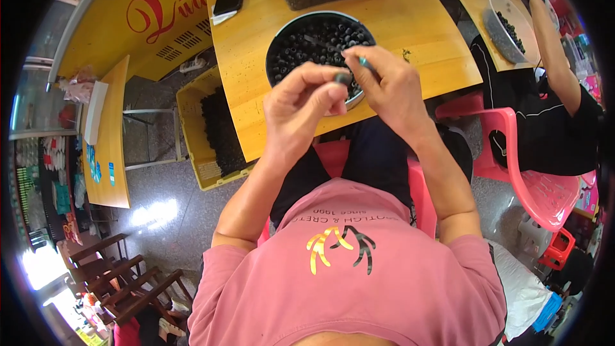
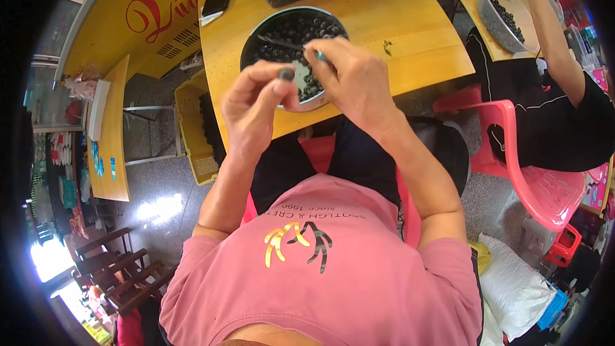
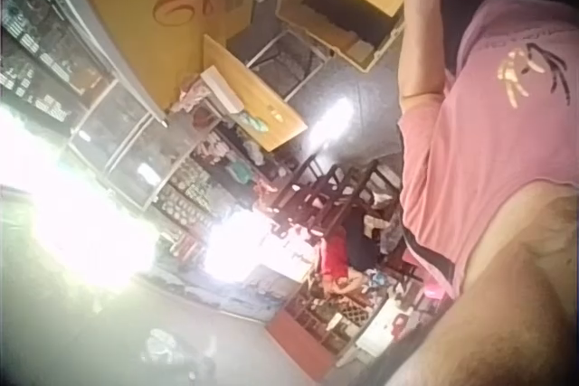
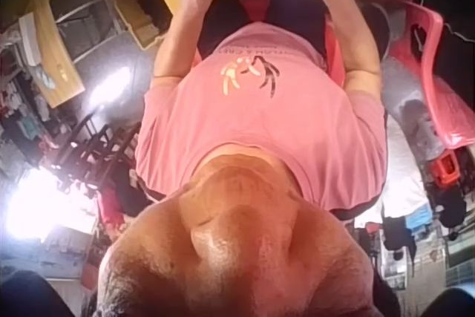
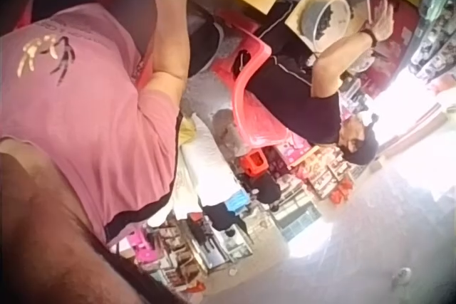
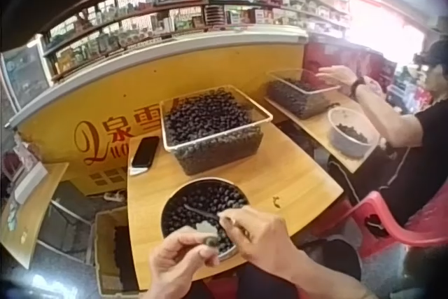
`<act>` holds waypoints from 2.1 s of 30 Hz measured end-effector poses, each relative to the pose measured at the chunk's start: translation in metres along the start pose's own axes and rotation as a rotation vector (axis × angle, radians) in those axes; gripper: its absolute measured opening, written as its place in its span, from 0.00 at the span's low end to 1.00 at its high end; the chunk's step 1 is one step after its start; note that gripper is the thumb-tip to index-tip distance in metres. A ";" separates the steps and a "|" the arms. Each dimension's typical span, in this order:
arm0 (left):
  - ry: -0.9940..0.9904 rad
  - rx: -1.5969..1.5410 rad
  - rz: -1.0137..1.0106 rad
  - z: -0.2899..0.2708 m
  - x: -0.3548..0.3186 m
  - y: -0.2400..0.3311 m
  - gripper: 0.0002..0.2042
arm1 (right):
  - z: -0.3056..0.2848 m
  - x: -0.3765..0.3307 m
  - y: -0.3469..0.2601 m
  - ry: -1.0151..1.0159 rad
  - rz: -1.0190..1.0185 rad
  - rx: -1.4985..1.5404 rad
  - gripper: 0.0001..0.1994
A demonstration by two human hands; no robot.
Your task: The recorder uses a small knife to peel the skin or extract parts from small black seeds at a workstation.
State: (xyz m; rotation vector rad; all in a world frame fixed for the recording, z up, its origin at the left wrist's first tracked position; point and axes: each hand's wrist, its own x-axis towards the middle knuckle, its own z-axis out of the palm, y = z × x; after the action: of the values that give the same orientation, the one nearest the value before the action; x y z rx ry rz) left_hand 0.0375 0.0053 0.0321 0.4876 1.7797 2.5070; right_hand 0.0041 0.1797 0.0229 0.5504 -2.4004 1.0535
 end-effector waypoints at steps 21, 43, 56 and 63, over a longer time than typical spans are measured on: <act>0.065 0.013 0.005 -0.023 -0.004 -0.012 0.08 | -0.006 0.007 -0.027 -0.365 0.371 0.960 0.13; -0.338 1.163 0.248 -0.084 0.029 0.012 0.06 | -0.011 -0.009 0.011 -0.282 0.474 0.533 0.13; -0.772 1.653 0.068 -0.058 0.079 -0.042 0.06 | -0.016 -0.014 0.007 -0.276 0.443 0.555 0.13; -0.649 1.304 0.266 -0.064 0.074 -0.045 0.12 | -0.012 -0.012 0.006 -0.309 0.436 0.541 0.14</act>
State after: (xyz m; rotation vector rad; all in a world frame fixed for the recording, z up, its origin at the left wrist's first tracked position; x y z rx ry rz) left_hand -0.0566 -0.0224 -0.0113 1.3651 2.7747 0.6659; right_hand 0.0139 0.1943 0.0201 0.3848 -2.5559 1.9652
